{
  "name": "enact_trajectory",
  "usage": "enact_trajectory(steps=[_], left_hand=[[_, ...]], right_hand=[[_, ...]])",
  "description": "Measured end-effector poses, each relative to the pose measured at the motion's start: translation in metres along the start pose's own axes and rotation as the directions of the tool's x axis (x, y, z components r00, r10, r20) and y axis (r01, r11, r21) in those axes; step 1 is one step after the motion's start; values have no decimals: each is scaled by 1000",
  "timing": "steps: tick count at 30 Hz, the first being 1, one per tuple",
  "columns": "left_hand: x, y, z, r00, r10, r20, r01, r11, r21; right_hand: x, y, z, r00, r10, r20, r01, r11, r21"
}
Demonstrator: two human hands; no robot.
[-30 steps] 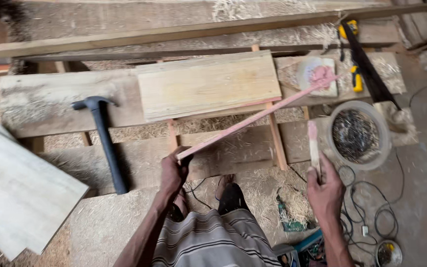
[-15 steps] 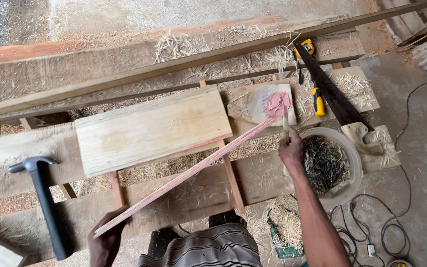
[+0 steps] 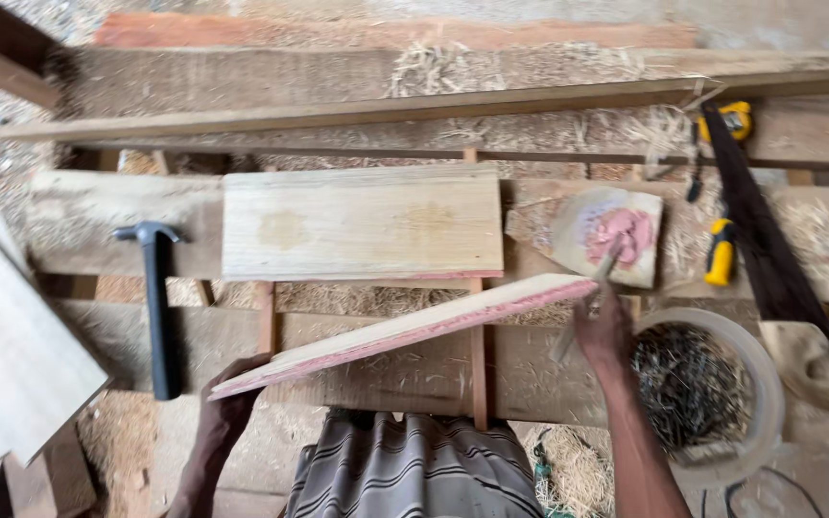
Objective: The person scoops pink wood glue from a can onto a small board, mixes it, then applies it to the edges of several wooden planks using a small stick. The person flips and repositions the planks to coat multiple edges before setting them aside.
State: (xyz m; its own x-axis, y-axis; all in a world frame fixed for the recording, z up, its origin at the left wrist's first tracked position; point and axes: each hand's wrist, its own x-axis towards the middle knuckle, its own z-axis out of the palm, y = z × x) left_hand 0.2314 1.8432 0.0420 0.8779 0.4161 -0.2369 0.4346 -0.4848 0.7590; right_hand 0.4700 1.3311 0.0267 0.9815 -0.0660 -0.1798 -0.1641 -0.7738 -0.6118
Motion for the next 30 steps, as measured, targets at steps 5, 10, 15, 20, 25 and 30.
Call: enact_trajectory(steps=[5, 10, 15, 20, 25, 30], left_hand=[[-2, 9, -1, 1000, -18, -13, 16, 990, -142], [9, 10, -32, 995, -91, 48, 97, 986, -133], [24, 2, -74, 941, -328, 80, 335, 935, -112], [17, 4, -96, 985, -27, -172, -14, 972, -235], [23, 11, -104, 952, 119, -282, -222, 903, -368], [51, 6, -113, 994, -102, -44, 71, 884, -461]], right_hand=[[0, 2, 1, 947, -320, -11, 320, 948, 0], [-5, -6, 1, 946, -268, 183, 243, 959, 148], [-40, -24, 3, 948, 19, 317, -62, 990, 126], [-91, -64, 8, 858, -513, -4, 447, 744, 496], [-107, -97, 1, 871, -488, -62, 481, 817, 320], [-91, -100, 13, 968, -248, 29, 224, 915, 335]])
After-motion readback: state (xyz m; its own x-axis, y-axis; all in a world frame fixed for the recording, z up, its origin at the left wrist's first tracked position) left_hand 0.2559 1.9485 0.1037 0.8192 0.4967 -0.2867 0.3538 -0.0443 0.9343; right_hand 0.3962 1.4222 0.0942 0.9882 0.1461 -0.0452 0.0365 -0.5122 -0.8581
